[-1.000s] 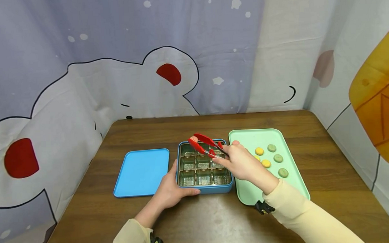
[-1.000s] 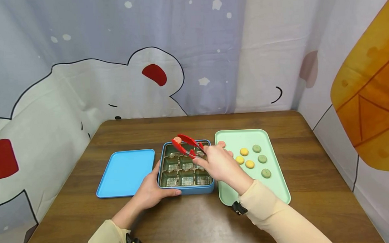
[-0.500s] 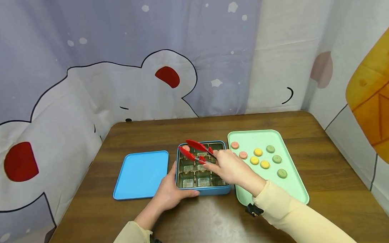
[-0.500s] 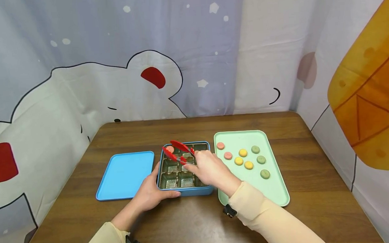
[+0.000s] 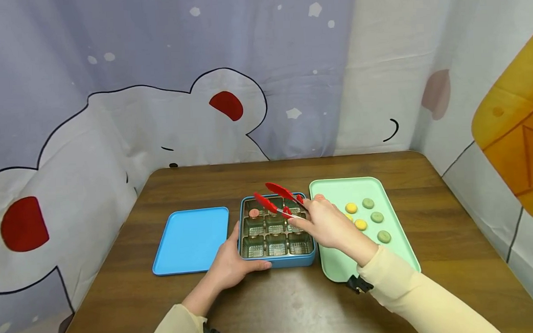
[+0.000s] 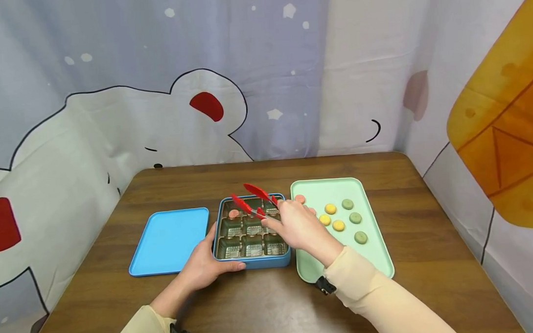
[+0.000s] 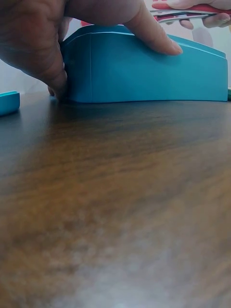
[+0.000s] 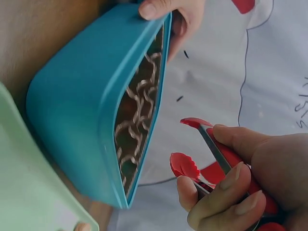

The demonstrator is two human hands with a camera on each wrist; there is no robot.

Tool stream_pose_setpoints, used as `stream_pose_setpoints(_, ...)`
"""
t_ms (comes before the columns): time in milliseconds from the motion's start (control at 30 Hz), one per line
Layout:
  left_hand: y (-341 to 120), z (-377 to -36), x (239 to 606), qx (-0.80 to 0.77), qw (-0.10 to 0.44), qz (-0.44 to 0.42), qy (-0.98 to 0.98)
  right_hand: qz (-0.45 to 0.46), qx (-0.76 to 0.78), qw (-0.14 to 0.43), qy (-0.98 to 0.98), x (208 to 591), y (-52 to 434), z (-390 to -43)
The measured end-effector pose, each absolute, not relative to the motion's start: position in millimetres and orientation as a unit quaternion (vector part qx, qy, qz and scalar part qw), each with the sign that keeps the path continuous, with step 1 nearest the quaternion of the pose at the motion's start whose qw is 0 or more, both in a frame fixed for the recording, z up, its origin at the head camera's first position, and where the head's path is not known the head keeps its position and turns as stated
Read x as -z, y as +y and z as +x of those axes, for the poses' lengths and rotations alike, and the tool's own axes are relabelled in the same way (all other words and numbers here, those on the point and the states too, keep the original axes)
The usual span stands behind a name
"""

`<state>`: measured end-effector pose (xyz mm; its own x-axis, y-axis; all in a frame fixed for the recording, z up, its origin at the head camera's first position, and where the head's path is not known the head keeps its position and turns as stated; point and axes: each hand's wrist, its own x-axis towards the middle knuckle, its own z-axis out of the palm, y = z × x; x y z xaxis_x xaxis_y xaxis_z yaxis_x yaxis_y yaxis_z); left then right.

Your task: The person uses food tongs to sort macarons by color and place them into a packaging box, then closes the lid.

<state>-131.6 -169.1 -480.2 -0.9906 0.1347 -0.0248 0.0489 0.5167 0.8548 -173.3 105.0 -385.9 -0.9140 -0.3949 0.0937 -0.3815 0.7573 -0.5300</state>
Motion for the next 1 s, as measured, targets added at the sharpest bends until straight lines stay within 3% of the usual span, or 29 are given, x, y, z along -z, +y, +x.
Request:
stream_pose_setpoints(467, -167.8, -129.8, 479.9, -0.492, 0.047, 0.046, 0.868, -0.176, 0.298, -0.011, 0.938, 377.9, 154.8, -183.3)
stream_pose_setpoints(1000, -170.0, -128.3, 479.0, -0.486, 0.049, 0.042, 0.871, -0.116, 0.288, 0.011, 0.95, 389.7, 195.8, -187.5)
